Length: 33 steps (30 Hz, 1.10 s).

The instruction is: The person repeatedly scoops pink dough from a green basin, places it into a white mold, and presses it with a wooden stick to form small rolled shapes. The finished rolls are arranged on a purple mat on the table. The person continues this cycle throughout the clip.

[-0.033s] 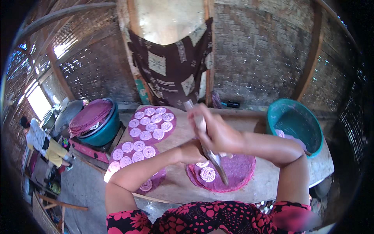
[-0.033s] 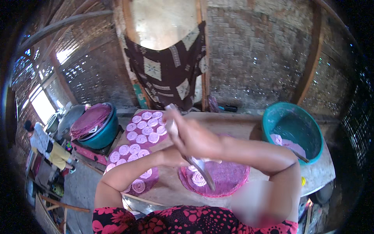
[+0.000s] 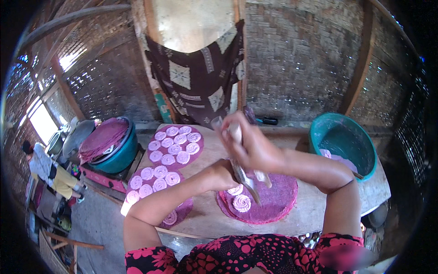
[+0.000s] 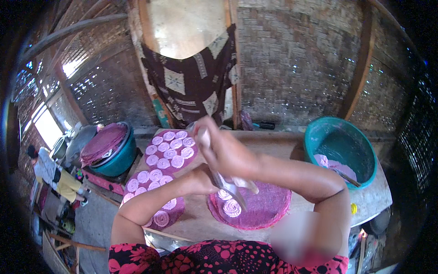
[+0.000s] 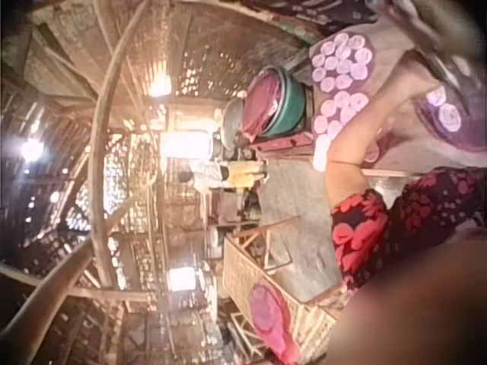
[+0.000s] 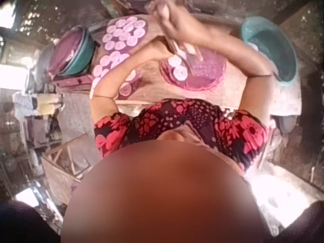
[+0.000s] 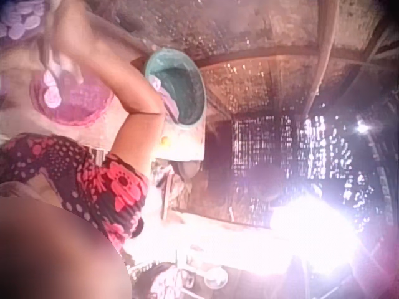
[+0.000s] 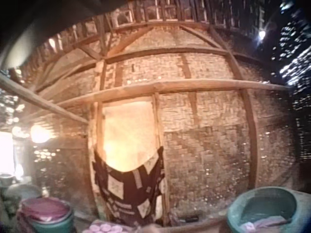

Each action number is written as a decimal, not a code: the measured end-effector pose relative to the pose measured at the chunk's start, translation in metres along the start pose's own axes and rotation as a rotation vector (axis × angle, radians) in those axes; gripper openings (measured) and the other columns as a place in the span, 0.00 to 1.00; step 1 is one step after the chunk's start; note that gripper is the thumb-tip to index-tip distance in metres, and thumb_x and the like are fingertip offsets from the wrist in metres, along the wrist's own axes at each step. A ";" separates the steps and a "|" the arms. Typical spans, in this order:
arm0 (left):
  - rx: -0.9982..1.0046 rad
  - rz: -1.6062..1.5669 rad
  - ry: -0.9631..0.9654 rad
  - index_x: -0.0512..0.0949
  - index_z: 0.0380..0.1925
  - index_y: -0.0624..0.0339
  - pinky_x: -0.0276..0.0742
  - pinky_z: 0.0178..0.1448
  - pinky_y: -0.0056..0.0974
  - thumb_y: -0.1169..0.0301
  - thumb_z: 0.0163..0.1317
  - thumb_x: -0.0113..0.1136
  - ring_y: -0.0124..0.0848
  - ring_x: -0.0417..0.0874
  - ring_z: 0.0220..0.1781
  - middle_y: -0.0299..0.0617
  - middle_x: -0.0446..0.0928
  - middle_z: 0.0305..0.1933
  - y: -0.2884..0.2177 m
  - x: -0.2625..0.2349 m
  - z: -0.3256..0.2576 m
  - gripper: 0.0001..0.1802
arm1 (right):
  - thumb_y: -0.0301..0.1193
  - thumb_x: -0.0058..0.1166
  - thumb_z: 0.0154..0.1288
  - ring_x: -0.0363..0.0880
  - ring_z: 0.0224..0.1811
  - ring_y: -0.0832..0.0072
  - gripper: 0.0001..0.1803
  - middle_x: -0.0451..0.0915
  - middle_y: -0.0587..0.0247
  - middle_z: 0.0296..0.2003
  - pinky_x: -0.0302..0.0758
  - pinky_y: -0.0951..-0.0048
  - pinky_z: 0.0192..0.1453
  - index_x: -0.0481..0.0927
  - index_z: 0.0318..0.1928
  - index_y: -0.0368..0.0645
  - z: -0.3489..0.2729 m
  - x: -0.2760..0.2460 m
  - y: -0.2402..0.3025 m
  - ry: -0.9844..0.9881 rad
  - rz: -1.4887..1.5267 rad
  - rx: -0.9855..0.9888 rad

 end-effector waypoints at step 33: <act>-0.109 -0.446 -0.888 0.78 0.51 0.68 0.71 0.62 0.40 0.73 0.60 0.68 0.34 0.80 0.54 0.44 0.80 0.54 0.058 -0.070 0.019 0.20 | 0.29 0.58 0.57 0.83 0.57 0.62 0.17 0.84 0.57 0.52 0.79 0.61 0.55 0.87 0.48 0.48 -0.341 -0.287 -0.208 0.454 -1.143 1.547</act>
Point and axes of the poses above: each hand's wrist, its own z-axis towards the middle knuckle, its own x-axis out of the palm, y = z × x, the point moved 5 cm from there along z, towards the middle knuckle
